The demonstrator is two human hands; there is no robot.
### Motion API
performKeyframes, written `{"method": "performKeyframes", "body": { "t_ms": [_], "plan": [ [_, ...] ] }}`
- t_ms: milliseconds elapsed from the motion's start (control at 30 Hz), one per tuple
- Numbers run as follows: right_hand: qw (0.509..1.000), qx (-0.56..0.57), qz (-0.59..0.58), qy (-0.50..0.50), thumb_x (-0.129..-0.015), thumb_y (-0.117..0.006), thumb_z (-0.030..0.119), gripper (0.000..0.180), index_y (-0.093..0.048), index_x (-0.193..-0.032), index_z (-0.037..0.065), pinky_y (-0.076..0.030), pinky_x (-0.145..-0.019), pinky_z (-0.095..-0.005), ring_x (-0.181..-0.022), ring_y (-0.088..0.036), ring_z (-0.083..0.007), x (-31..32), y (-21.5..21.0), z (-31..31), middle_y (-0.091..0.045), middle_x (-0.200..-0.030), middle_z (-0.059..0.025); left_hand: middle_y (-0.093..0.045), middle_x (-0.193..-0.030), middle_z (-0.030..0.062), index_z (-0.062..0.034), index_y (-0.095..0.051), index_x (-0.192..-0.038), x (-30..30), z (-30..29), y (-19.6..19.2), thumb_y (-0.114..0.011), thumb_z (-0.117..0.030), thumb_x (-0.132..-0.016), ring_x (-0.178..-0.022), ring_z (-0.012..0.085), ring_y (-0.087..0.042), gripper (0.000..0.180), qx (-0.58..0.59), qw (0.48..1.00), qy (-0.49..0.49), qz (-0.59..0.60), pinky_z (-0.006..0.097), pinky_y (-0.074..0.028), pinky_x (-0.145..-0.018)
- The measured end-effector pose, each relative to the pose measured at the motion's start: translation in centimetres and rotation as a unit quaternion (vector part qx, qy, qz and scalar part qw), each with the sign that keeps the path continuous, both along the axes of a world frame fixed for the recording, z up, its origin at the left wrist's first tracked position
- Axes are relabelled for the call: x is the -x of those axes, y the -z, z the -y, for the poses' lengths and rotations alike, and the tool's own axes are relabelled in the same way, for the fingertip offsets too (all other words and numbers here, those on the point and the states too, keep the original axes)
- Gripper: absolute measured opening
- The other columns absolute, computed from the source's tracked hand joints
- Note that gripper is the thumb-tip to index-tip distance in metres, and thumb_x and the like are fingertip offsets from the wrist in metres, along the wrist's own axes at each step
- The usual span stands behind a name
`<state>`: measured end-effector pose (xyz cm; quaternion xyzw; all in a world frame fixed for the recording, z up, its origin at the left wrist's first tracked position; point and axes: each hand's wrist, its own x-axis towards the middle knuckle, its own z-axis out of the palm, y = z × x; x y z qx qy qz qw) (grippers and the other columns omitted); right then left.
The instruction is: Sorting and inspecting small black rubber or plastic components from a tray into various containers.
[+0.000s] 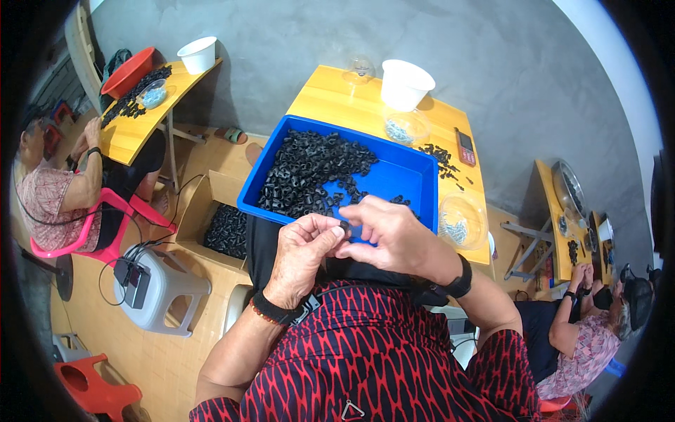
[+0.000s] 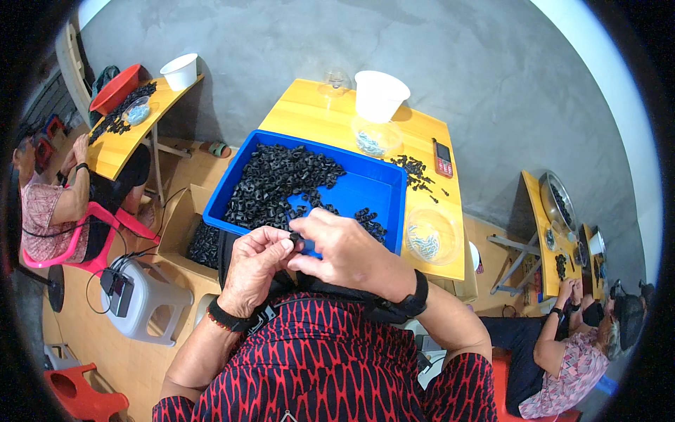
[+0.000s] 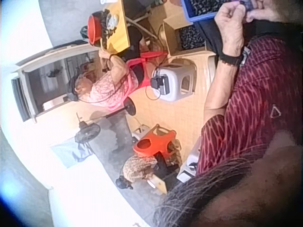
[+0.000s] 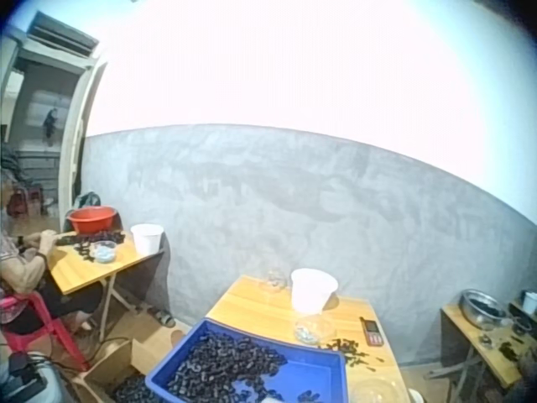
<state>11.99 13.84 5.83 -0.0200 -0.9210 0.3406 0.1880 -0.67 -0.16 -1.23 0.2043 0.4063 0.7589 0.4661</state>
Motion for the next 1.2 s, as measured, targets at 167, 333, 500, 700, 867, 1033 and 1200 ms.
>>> {"method": "performKeyframes", "body": {
  "t_ms": [167,333,500,700,867,1033,1200],
  "plan": [
    [0.982,-0.177,0.061,-0.003,-0.081,-0.073,0.021,0.028,-0.057,-0.088,-0.001,-0.052,-0.066,-0.0452,-0.078,-0.063,-0.0365,0.7,-0.1,0.9,-0.058,-0.083,-0.0174,-0.070,-0.088,0.0058,0.0024,-0.067,-0.099,-0.4,0.1,0.0,-0.069,-0.002,-0.090,-0.075,0.0094,-0.065,0.010,0.024,0.999,-0.015,-0.021,0.022,-0.054,-0.069],
    [0.978,-0.193,0.073,0.015,-0.081,-0.071,0.019,0.025,-0.055,-0.086,0.000,-0.051,-0.064,-0.0462,-0.075,-0.063,-0.0376,0.6,0.3,1.0,-0.058,-0.083,-0.0176,-0.070,-0.090,0.0074,0.0025,-0.065,-0.099,-0.5,-0.1,0.0,-0.067,-0.005,-0.092,-0.077,0.0121,-0.067,0.010,0.028,0.997,-0.022,-0.067,0.025,-0.055,-0.074],
    [0.983,-0.175,0.032,0.039,-0.082,-0.070,0.019,0.025,-0.056,-0.086,0.000,-0.052,-0.061,-0.0457,-0.070,-0.063,-0.0376,0.5,0.9,0.7,-0.058,-0.082,-0.0171,-0.070,-0.088,0.0074,0.0017,-0.065,-0.098,-0.7,-0.1,-0.3,-0.067,-0.006,-0.092,-0.078,0.0121,-0.067,0.010,0.027,0.998,-0.019,-0.046,0.025,-0.055,-0.074],
    [0.979,-0.200,-0.007,0.049,-0.082,-0.071,0.021,0.026,-0.058,-0.091,0.000,-0.054,-0.058,-0.0421,-0.068,-0.064,-0.0352,1.0,2.0,1.2,-0.058,-0.081,-0.0163,-0.070,-0.087,0.0056,0.0013,-0.067,-0.097,-0.4,0.2,0.2,-0.068,-0.003,-0.091,-0.079,0.0101,-0.065,0.008,0.009,0.995,-0.026,-0.094,0.024,-0.054,-0.074],
    [0.971,-0.221,-0.052,0.076,-0.078,-0.075,0.013,0.034,-0.063,-0.106,-0.002,-0.053,-0.055,-0.0385,-0.065,-0.065,-0.0315,1.5,2.3,1.9,-0.058,-0.077,-0.0141,-0.069,-0.087,0.0047,0.0030,-0.068,-0.096,-0.9,0.2,-0.4,-0.068,0.002,-0.089,-0.075,0.0068,-0.062,0.007,-0.004,0.992,-0.081,-0.099,0.021,-0.052,-0.070],
    [0.969,-0.226,-0.060,0.078,-0.081,-0.072,0.020,0.027,-0.060,-0.095,0.001,-0.055,-0.055,-0.0385,-0.064,-0.066,-0.0305,2.1,3.0,2.0,-0.058,-0.077,-0.0135,-0.070,-0.087,0.0051,0.0030,-0.068,-0.098,-1.0,0.0,-0.1,-0.067,0.004,-0.089,-0.075,0.0071,-0.063,0.008,-0.030,0.986,-0.129,-0.103,0.021,-0.052,-0.071],
    [0.978,-0.192,-0.049,0.060,-0.083,-0.071,0.020,0.032,-0.061,-0.103,-0.002,-0.055,-0.060,-0.0396,-0.070,-0.067,-0.0325,2.1,2.2,1.1,-0.060,-0.081,-0.0152,-0.071,-0.091,0.0071,0.0019,-0.068,-0.098,-0.5,0.1,-0.1,-0.067,0.002,-0.089,-0.079,0.0096,-0.065,0.009,-0.017,0.985,-0.131,-0.107,0.024,-0.054,-0.073]
  ]
}}
